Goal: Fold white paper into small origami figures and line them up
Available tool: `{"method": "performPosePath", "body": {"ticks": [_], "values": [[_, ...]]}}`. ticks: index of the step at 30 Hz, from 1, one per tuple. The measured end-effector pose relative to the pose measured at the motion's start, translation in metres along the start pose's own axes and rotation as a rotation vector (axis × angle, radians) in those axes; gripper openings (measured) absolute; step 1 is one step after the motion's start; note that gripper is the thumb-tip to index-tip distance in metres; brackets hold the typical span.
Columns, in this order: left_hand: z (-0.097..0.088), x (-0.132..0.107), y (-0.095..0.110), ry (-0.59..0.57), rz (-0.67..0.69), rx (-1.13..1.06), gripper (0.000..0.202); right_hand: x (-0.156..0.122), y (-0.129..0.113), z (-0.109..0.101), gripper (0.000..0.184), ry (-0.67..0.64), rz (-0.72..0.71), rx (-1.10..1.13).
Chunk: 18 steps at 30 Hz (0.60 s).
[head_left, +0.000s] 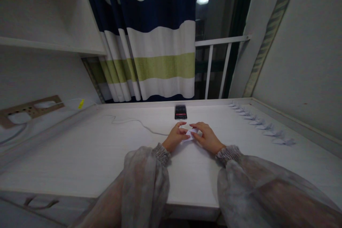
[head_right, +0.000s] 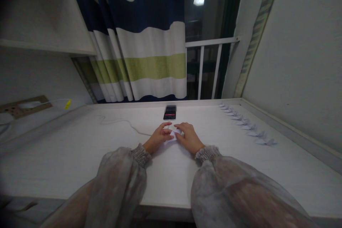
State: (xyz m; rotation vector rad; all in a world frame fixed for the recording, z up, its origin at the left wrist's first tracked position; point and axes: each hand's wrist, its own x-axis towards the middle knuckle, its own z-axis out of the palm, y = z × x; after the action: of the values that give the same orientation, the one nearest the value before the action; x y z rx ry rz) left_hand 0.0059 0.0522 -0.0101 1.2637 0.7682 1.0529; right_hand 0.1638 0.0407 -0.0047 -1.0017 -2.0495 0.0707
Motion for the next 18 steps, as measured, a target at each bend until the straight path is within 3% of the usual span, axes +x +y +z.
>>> {"method": "performPosePath", "body": {"ticks": [4,12,15,18], "values": [[-0.0013,-0.0010,-0.0019,-0.001,0.019,0.002,0.062,0.0014,-0.0029,-0.0009,0.019,-0.042,0.188,0.147],[0.0007,-0.0036,0.0023,-0.050,0.044,-0.041,0.060,0.0026,-0.0038,-0.0001,0.029,-0.071,0.674,0.844],[0.0007,-0.0044,0.0031,-0.086,0.014,-0.068,0.058,0.0026,-0.0027,0.0004,0.031,-0.084,0.738,0.975],[-0.0003,-0.0047,0.0024,-0.103,-0.012,-0.055,0.057,0.0027,-0.0029,0.0016,0.030,-0.066,0.743,0.951]]}}
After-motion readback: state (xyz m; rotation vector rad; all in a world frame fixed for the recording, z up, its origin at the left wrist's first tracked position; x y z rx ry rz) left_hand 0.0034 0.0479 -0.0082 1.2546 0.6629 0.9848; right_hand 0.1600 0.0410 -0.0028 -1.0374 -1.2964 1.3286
